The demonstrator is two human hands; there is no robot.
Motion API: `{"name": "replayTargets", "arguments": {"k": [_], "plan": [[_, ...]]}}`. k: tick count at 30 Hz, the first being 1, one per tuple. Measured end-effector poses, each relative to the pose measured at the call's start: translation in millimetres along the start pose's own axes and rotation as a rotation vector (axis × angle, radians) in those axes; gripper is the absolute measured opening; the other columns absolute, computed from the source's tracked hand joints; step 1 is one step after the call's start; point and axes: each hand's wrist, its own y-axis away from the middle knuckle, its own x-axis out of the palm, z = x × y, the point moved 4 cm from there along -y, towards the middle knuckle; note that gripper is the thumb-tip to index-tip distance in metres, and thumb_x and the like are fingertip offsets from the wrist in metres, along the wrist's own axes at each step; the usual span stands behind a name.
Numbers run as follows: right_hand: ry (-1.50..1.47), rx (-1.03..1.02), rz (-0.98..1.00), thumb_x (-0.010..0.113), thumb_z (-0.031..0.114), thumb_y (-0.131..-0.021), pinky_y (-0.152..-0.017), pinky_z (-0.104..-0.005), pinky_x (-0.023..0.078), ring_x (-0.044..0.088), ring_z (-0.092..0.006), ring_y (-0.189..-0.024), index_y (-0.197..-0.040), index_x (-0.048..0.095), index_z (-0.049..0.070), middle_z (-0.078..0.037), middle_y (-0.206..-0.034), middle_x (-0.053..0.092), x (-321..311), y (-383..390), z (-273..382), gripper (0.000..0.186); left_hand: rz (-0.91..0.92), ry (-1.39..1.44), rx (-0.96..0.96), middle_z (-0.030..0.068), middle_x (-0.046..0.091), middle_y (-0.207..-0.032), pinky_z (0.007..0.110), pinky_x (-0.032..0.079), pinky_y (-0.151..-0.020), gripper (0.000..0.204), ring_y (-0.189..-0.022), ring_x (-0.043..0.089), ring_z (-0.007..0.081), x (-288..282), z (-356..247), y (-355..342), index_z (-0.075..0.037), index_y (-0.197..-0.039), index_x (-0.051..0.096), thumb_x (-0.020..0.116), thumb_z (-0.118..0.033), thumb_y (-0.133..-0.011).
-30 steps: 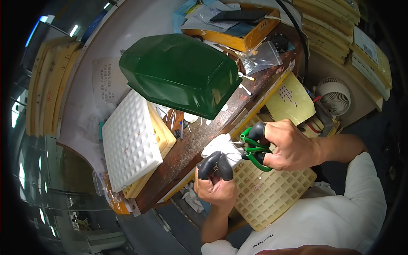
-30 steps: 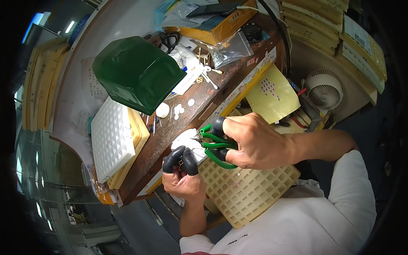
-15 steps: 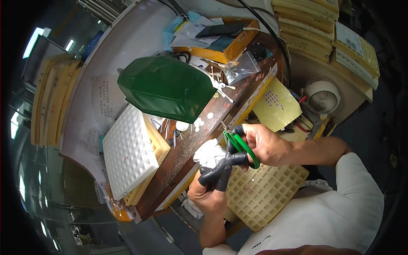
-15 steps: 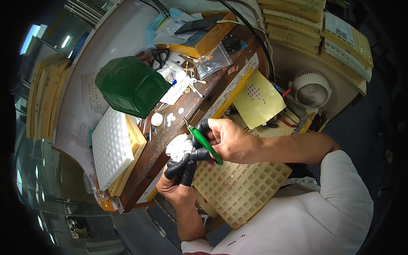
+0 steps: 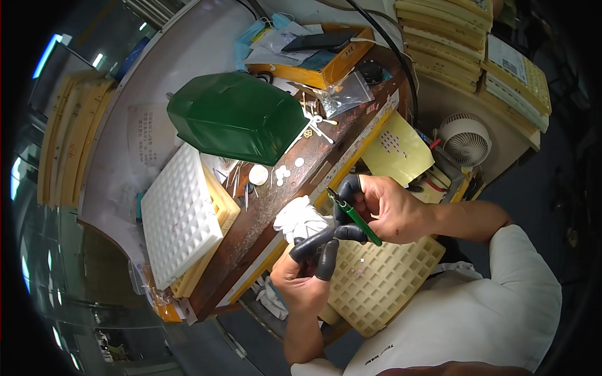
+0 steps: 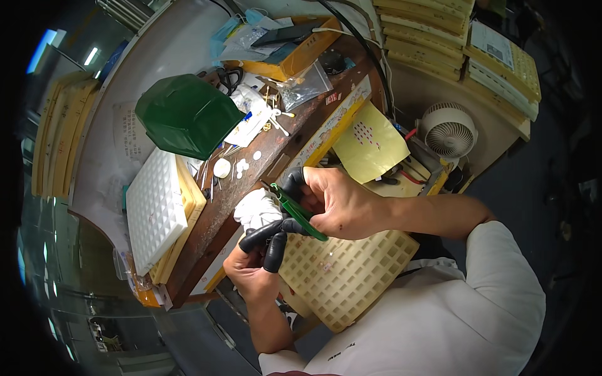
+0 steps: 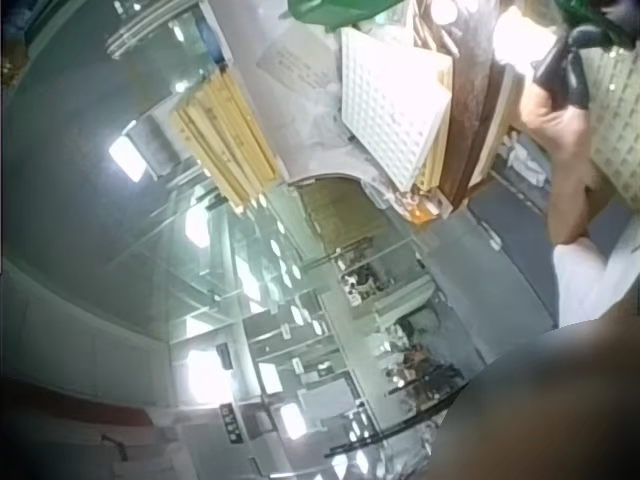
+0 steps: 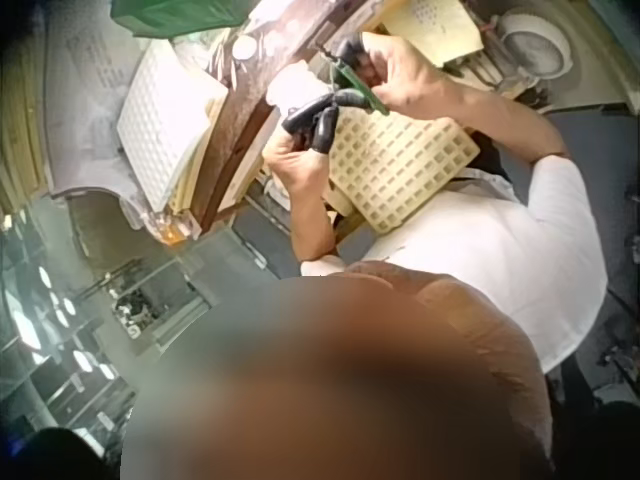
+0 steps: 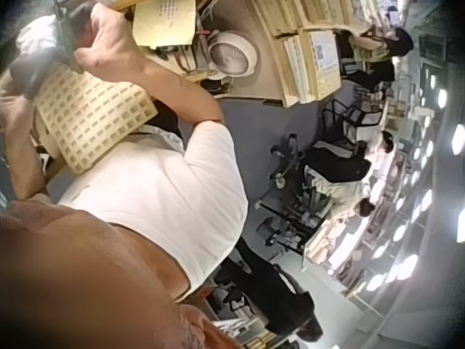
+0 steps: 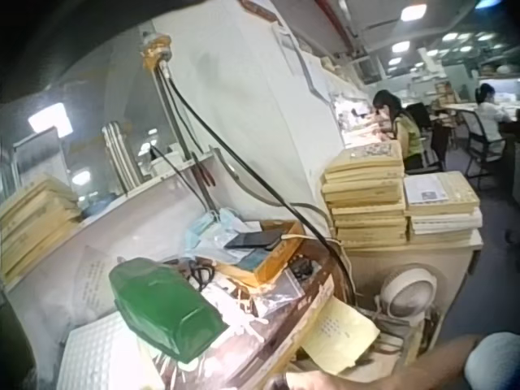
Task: Trimming excess rubber from a jewelry casting mold using diagonal pliers.
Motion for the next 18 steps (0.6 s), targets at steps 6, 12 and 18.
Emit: {"name": "replayTargets", "arguments": {"k": [6,12,18], "plan": [[0.292,-0.062,0.002,0.078,0.007,-0.086,-0.063,-0.0199,0.045,0.059,-0.0021,-0.081,-0.109,0.055,0.007,0.002,-0.092,0.065,-8.4,5.8,-1.8,0.032,-0.011,-0.001,-0.038,-0.005,0.062,-0.082,0.016,0.034,-0.059,0.019,-0.069,0.048,0.0005,3.3,0.9,0.5,0.003,-0.104,0.075,0.077,0.003,-0.085],[0.263,-0.123,-0.037,0.073,0.004,-0.087,-0.058,-0.018,0.039,0.057,-0.0006,-0.074,-0.108,0.055,0.006,0.003,-0.089,0.066,-2.3,13.6,2.1,0.028,0.008,-0.352,0.215,0.0033,0.069,-0.09,0.018,0.046,-0.068,0.019,-0.077,0.059,0.0048,10.0,-21.0,6.1,0.005,-0.104,0.074,0.074,0.008,-0.085],[0.182,0.01,-0.068,0.062,-0.008,-0.083,-0.067,-0.0238,0.051,0.063,-0.0065,-0.087,-0.118,0.06,-0.002,-0.005,-0.098,0.069,-6.5,24.8,-6.1,0.036,0.098,-0.25,0.21,0.0024,0.067,-0.083,0.019,0.044,-0.064,0.019,-0.073,0.058,0.0049,14.6,-12.2,9.8,0.006,-0.103,0.074,0.072,0.009,-0.085]]}}
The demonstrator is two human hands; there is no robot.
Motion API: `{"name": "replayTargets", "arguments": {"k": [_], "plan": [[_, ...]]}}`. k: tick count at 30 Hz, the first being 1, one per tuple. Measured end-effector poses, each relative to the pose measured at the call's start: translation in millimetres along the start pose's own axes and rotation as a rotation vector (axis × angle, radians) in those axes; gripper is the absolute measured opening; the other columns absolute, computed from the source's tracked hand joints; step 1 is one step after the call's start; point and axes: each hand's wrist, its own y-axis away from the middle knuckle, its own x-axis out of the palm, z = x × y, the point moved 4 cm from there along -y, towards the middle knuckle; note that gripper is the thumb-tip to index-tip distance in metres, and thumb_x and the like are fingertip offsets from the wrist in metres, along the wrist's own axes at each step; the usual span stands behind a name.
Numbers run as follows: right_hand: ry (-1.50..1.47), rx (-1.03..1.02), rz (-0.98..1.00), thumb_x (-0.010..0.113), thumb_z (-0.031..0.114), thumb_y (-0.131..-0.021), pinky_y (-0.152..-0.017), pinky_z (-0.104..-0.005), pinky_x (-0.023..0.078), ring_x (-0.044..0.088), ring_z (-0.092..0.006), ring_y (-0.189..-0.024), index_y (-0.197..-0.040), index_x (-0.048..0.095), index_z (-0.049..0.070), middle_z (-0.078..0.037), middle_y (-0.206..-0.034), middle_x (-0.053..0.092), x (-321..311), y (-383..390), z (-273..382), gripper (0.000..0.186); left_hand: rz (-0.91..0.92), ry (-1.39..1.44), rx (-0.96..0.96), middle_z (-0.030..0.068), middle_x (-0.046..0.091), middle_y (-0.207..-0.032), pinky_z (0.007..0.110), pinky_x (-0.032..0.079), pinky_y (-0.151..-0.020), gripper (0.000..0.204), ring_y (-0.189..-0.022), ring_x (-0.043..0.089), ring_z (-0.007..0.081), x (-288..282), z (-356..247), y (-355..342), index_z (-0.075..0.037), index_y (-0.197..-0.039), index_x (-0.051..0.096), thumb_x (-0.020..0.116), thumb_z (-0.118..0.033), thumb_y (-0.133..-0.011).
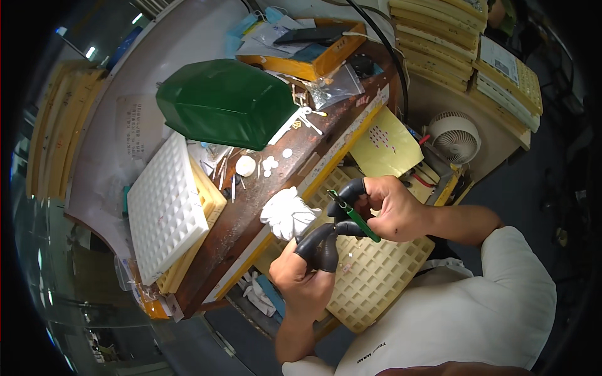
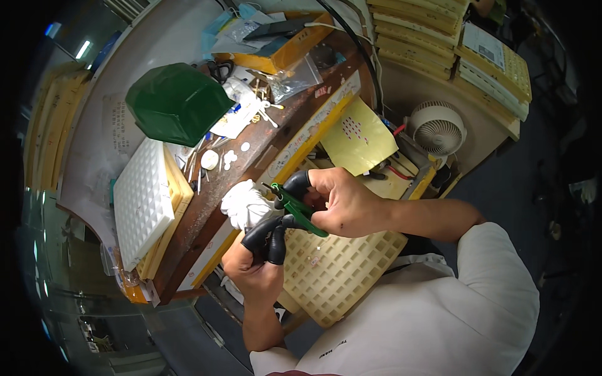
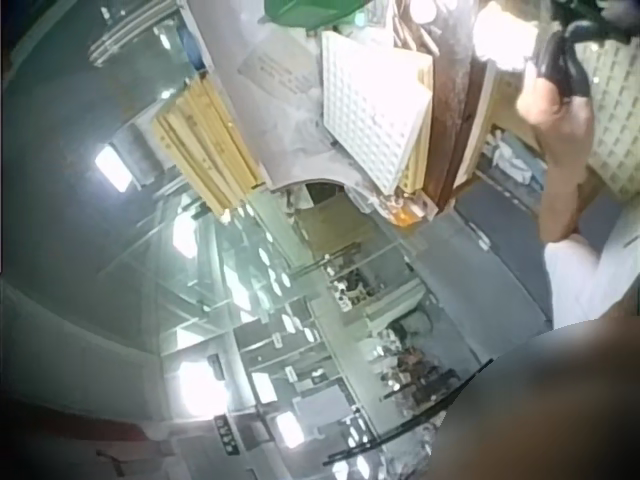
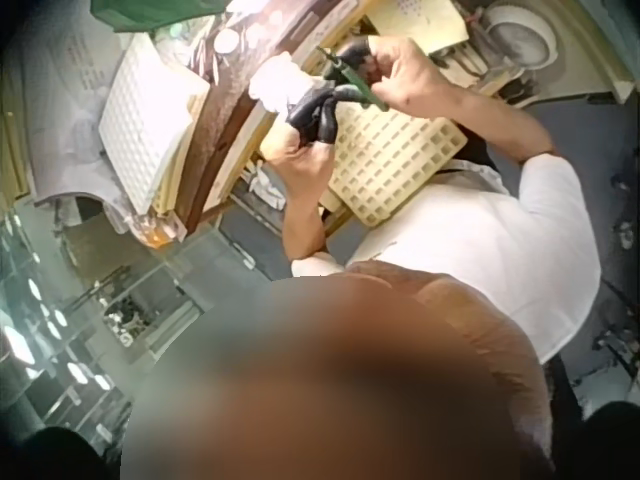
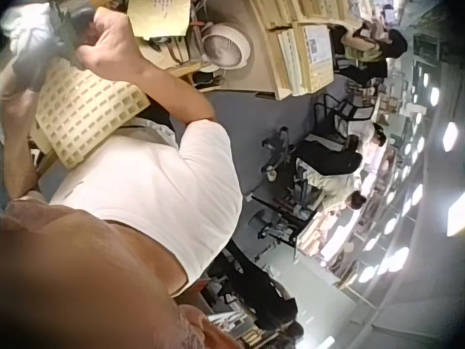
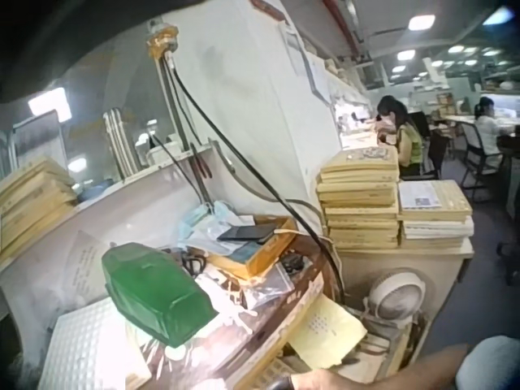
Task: Trimming excess rubber from a jewelry casting mold using diagonal pliers.
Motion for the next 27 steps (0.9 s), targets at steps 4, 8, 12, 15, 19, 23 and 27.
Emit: {"name": "replayTargets", "arguments": {"k": [4,8,12,15,19,23,27], "plan": [[0.038,0.033,-0.04,0.071,-0.001,-0.088,-0.065,-0.0228,0.049,0.064,-0.0057,-0.081,-0.106,0.067,0.0,-0.003,-0.091,0.071,-8.1,16.5,-15.4,0.019,0.039,0.159,-0.087,0.0002,0.059,-0.074,0.02,0.036,-0.055,0.017,-0.062,0.048,0.0042,13.3,10.7,3.4,0.004,-0.101,0.073,0.07,0.007,-0.084],[0.49,-0.228,-0.116,0.07,-0.004,-0.081,-0.058,-0.0307,0.044,0.057,-0.0127,-0.067,-0.104,0.066,-0.001,-0.006,-0.077,0.063,-19.8,36.4,-28.9,0.023,0.083,0.332,-0.434,-0.0056,0.064,-0.081,0.017,0.038,-0.059,0.013,-0.069,0.05,0.0004,30.8,26.9,16.2,0.005,-0.104,0.072,0.071,0.001,-0.091],[0.55,-0.166,-0.045,0.063,-0.009,-0.071,-0.059,-0.0393,0.045,0.056,-0.03,-0.072,-0.095,0.06,-0.003,-0.014,-0.084,0.056,-23.4,58.4,-48.6,0.026,0.14,0.394,-0.632,-0.0047,0.065,-0.084,0.016,0.037,-0.061,0.015,-0.07,0.05,-0.0005,49.0,48.6,43.0,0.006,-0.107,0.072,0.069,0.0,-0.094],[0.637,-0.105,0.052,0.062,-0.007,-0.068,-0.064,-0.0468,0.044,0.054,-0.0395,-0.073,-0.088,0.054,-0.005,-0.018,-0.081,0.053,-24.1,72.5,-64.4,0.022,0.183,0.326,-0.709,-0.0045,0.062,-0.079,0.02,0.037,-0.055,0.015,-0.066,0.047,0.0018,57.1,65.2,71.5,0.004,-0.106,0.073,0.069,0.001,-0.092],[0.652,-0.035,0.129,0.065,-0.004,-0.071,-0.065,-0.0472,0.045,0.055,-0.0413,-0.075,-0.092,0.056,-0.005,-0.019,-0.083,0.055,-18.3,85.7,-70.3,0.023,0.203,0.033,-0.369,0.0106,0.056,-0.068,0.03,0.038,-0.049,0.016,-0.052,0.047,0.0147,60.1,63.8,87.8,0.004,-0.101,0.073,0.071,0.003,-0.084],[0.639,0.061,0.132,0.068,-0.003,-0.072,-0.065,-0.0454,0.048,0.059,-0.0393,-0.076,-0.097,0.06,-0.004,-0.018,-0.084,0.058,-12.4,88.4,-62.7,0.027,0.225,-0.179,-0.201,0.0118,0.051,-0.064,0.033,0.036,-0.045,0.014,-0.047,0.046,0.0215,58.9,49.8,91.4,0.004,-0.094,0.072,0.073,0.004,-0.08],[0.596,0.064,0.118,0.07,-0.004,-0.074,-0.057,-0.0403,0.047,0.058,-0.0313,-0.065,-0.096,0.06,-0.003,-0.015,-0.077,0.058,-10.8,87.5,-59.3,0.025,0.139,-0.105,-0.263,0.0078,0.052,-0.062,0.03,0.035,-0.044,0.013,-0.047,0.045,0.0155,59.1,45.9,94.2,0.003,-0.093,0.073,0.074,0.003,-0.08]]}}
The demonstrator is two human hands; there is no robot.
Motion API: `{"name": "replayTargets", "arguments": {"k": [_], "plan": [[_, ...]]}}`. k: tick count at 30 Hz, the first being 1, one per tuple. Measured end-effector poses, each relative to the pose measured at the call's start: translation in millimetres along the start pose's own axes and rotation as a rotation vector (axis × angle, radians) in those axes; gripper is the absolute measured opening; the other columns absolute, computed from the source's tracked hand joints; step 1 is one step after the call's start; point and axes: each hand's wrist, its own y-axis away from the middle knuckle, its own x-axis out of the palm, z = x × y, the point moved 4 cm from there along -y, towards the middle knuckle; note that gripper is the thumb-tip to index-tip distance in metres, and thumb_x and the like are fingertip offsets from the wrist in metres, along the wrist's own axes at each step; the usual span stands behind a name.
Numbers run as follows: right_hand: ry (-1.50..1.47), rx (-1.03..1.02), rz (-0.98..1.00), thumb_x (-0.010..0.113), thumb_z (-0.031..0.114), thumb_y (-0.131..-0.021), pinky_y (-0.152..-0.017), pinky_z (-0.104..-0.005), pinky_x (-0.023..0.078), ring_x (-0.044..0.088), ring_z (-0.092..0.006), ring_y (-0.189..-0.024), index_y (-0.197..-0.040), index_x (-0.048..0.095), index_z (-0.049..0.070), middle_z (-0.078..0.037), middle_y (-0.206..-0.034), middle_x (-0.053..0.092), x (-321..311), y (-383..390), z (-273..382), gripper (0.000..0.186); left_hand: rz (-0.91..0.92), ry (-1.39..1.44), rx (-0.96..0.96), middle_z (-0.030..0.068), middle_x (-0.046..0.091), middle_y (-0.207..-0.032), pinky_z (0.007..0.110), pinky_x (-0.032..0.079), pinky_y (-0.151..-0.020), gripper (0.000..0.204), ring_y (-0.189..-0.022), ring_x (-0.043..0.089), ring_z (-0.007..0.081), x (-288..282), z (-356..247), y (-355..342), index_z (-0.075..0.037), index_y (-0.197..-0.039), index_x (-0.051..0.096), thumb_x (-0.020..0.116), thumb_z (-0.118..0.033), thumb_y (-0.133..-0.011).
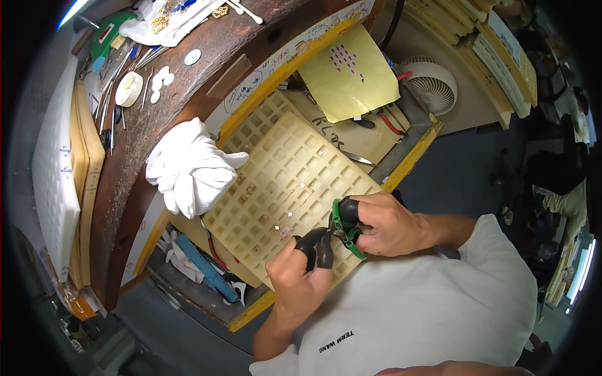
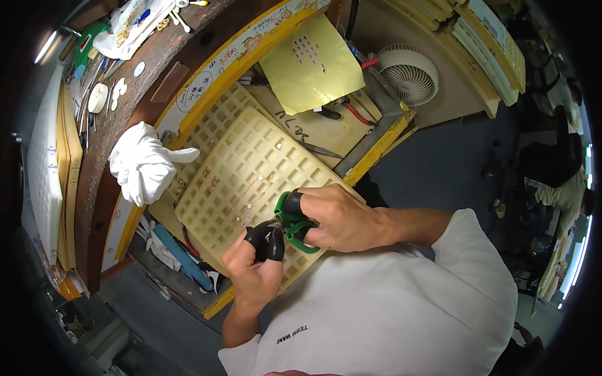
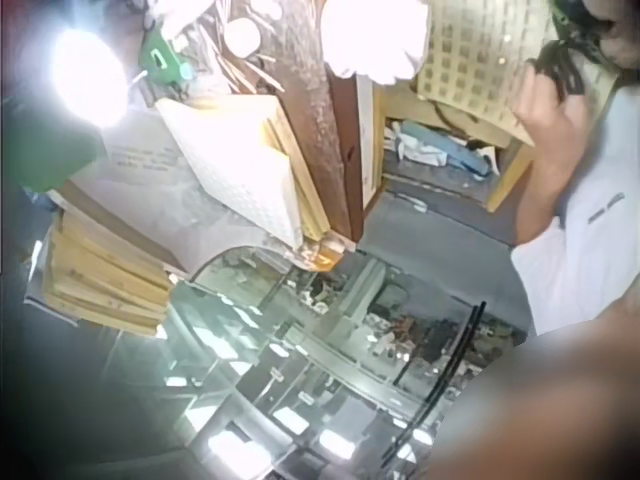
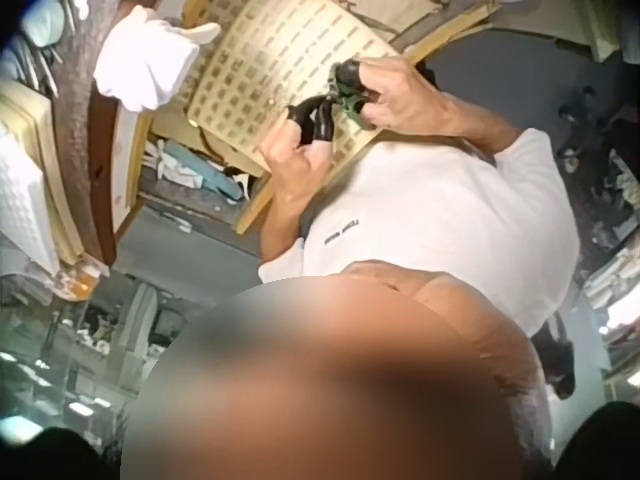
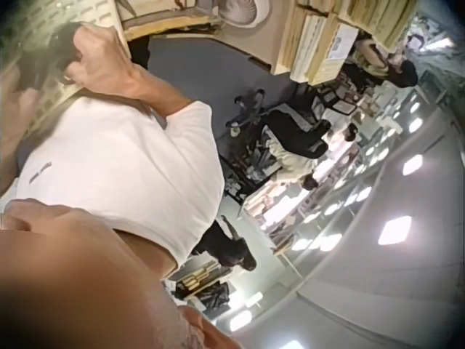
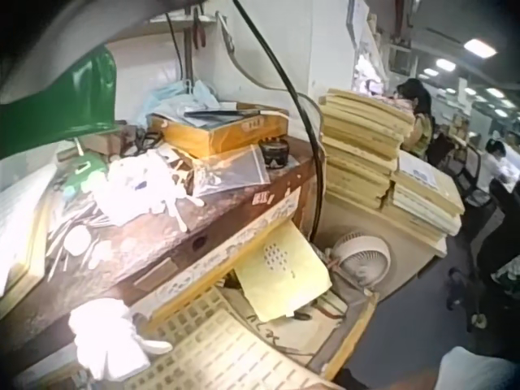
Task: Trimming excess rubber from a jewelry casting mold using diagonal pliers.
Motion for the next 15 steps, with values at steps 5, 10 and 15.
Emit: {"name": "replayTargets", "arguments": {"k": [5,10,15], "plan": [[-0.316,0.253,0.057,0.067,-0.007,-0.082,-0.055,-0.0294,0.047,0.059,-0.009,-0.068,-0.096,0.059,0.0,-0.005,-0.078,0.06,4.4,2.4,-18.0,0.017,-0.048,0.159,-0.202,0.0023,0.056,-0.065,0.023,0.03,-0.047,0.012,-0.052,0.041,0.0047,-1.5,5.5,9.1,0.002,-0.094,0.074,0.075,0.002,-0.082],[-0.899,0.465,0.07,0.07,-0.004,-0.086,-0.064,-0.025,0.053,0.063,-0.0099,-0.08,-0.107,0.055,0.002,-0.005,-0.097,0.064,1.6,0.0,-19.0,0.027,-0.214,0.184,-0.274,-0.0005,0.062,-0.07,0.019,0.033,-0.05,0.014,-0.056,0.044,0.0015,-7.6,13.1,16.8,0.004,-0.096,0.074,0.074,0.005,-0.082],[-0.737,0.414,-0.138,0.078,0.005,-0.087,-0.058,-0.0236,0.049,0.056,-0.0048,-0.068,-0.109,0.059,0.002,0.0,-0.089,0.065,-13.9,4.7,-29.0,0.03,-0.304,0.251,-0.314,0.003,0.069,-0.077,0.017,0.043,-0.061,0.013,-0.067,0.055,0.0025,-18.6,15.6,22.7,0.005,-0.096,0.073,0.074,0.005,-0.084]]}}
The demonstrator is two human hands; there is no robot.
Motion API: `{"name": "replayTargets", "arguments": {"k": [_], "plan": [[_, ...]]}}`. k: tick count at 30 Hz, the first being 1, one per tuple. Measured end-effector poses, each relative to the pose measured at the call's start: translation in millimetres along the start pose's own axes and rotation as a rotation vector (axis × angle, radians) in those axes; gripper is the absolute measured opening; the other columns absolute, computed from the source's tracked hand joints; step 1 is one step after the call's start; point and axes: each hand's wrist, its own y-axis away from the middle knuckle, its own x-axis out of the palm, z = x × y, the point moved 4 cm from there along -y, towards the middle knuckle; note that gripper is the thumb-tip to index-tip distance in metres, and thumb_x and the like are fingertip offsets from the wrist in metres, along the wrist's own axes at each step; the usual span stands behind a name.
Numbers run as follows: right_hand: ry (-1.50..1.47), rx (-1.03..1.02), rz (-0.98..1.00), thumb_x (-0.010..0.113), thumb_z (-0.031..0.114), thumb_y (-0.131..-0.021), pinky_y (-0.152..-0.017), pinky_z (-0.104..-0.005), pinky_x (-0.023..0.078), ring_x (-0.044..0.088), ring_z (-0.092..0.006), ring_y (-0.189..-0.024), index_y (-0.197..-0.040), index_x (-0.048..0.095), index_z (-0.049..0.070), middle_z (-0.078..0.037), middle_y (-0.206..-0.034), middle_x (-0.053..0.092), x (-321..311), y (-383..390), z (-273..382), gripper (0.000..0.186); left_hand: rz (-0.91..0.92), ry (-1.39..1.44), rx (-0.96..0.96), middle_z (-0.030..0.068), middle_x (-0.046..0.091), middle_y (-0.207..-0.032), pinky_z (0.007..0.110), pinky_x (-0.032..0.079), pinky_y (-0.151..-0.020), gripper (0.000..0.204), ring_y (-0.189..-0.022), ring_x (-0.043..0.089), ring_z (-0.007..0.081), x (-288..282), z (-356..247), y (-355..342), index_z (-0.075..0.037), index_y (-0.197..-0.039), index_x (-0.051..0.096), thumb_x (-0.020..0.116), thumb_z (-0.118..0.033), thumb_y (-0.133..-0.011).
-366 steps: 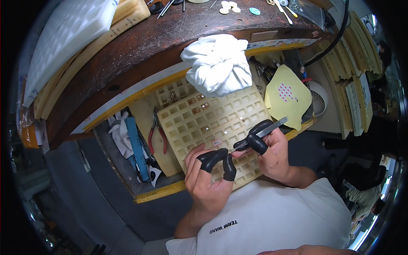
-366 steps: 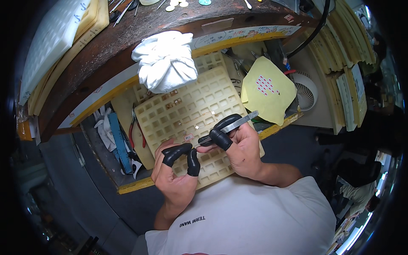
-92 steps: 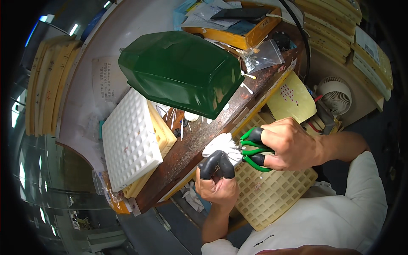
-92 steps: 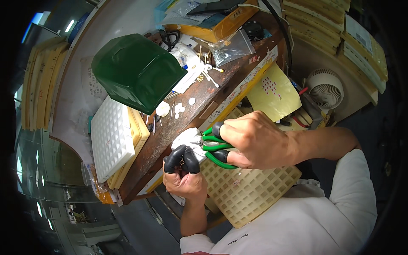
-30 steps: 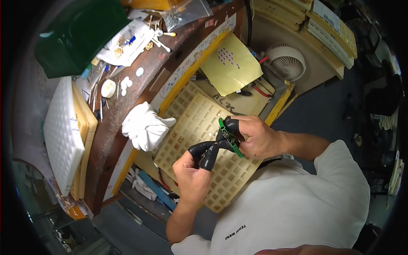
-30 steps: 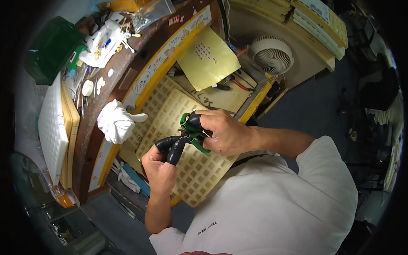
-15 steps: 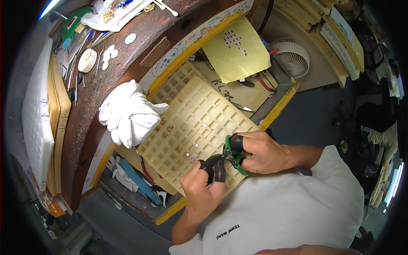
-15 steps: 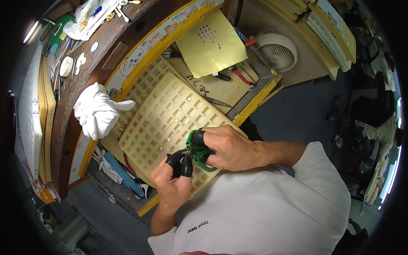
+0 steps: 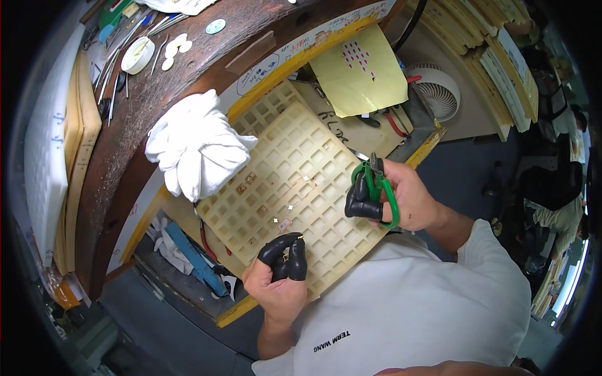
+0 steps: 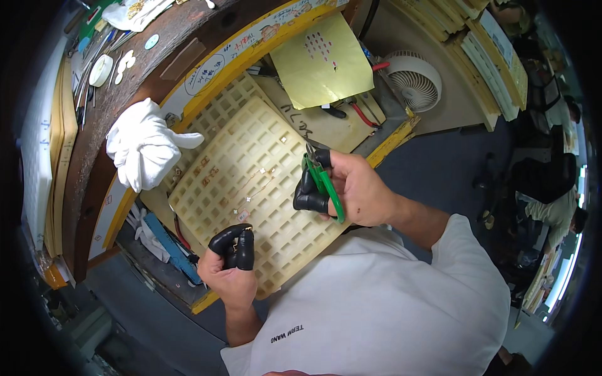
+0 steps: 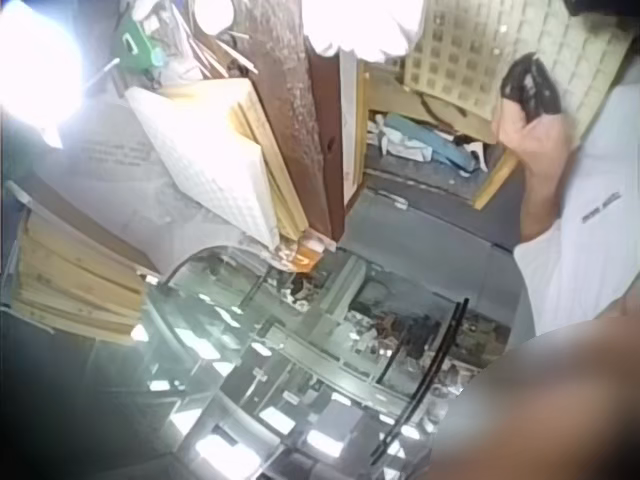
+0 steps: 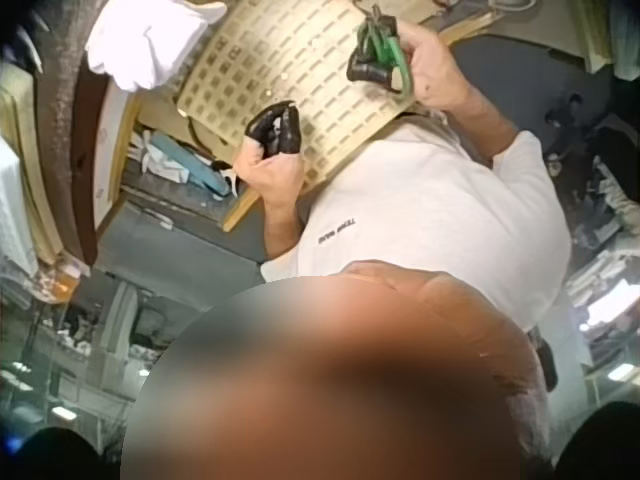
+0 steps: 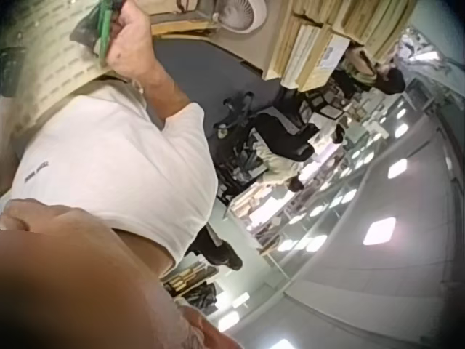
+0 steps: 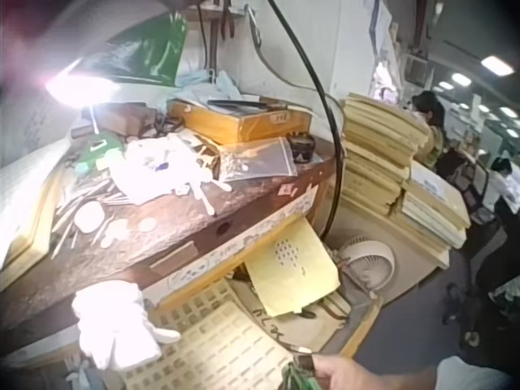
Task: Trimming excess rubber from a jewelry casting mold using diagonal pliers.
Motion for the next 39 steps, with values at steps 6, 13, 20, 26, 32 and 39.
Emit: {"name": "replayTargets", "arguments": {"k": [6,13,20,26,32,39], "plan": [[0.854,-0.269,-0.21,0.069,-0.008,-0.074,-0.051,-0.0289,0.041,0.047,-0.009,-0.056,-0.099,0.065,0.0,-0.005,-0.069,0.06,-4.8,0.3,29.3,0.027,-0.006,-0.001,-0.011,0.0022,0.069,-0.079,0.017,0.043,-0.062,0.012,-0.068,0.054,0.0026,-0.7,2.7,2.7,0.005,-0.096,0.073,0.074,0.005,-0.083],[0.985,-0.311,-0.194,0.064,-0.006,-0.072,-0.056,-0.0359,0.046,0.056,-0.0261,-0.059,-0.102,0.065,-0.001,-0.015,-0.074,0.061,-5.3,-7.8,29.6,0.03,-0.038,0.011,-0.052,0.0021,0.069,-0.079,0.017,0.043,-0.062,0.013,-0.068,0.053,0.0026,-0.8,8.8,6.9,0.004,-0.096,0.073,0.074,0.005,-0.084],[1.017,-0.255,-0.145,0.063,-0.006,-0.069,-0.056,-0.0381,0.046,0.055,-0.0304,-0.059,-0.103,0.066,-0.001,-0.016,-0.072,0.058,-5.9,-10.4,28.4,0.034,-0.046,0.052,-0.045,0.0021,0.069,-0.079,0.017,0.042,-0.062,0.013,-0.068,0.053,0.0026,0.2,10.2,6.6,0.004,-0.097,0.073,0.074,0.005,-0.084],[1.035,-0.386,-0.176,0.06,-0.007,-0.064,-0.049,-0.032,0.036,0.045,-0.0178,-0.053,-0.086,0.061,-0.001,-0.007,-0.064,0.049,-9.6,-8.7,27.3,0.023,-0.029,0.074,-0.008,0.0033,0.07,-0.08,0.017,0.045,-0.064,0.014,-0.07,0.056,0.0033,3.1,5.7,3.4,0.005,-0.098,0.073,0.073,0.006,-0.084],[1.076,-0.425,-0.166,0.062,-0.005,-0.062,-0.05,-0.0335,0.037,0.047,-0.02,-0.054,-0.089,0.063,-0.001,-0.008,-0.064,0.049,-10.1,-9.9,24.3,0.028,-0.004,0.056,0.016,0.005,0.07,-0.08,0.018,0.046,-0.065,0.014,-0.071,0.057,0.0039,4.6,1.9,3.0,0.006,-0.097,0.073,0.072,0.007,-0.084],[1.019,-0.419,-0.252,0.065,-0.008,-0.064,-0.052,-0.0298,0.039,0.05,-0.0159,-0.057,-0.095,0.066,-0.001,-0.007,-0.07,0.055,-5.7,-10.3,35.2,0.031,0.01,0.065,0.034,0.0057,0.071,-0.082,0.018,0.045,-0.066,0.015,-0.072,0.057,0.0046,5.7,0.1,2.8,0.006,-0.099,0.072,0.071,0.008,-0.084]]}}
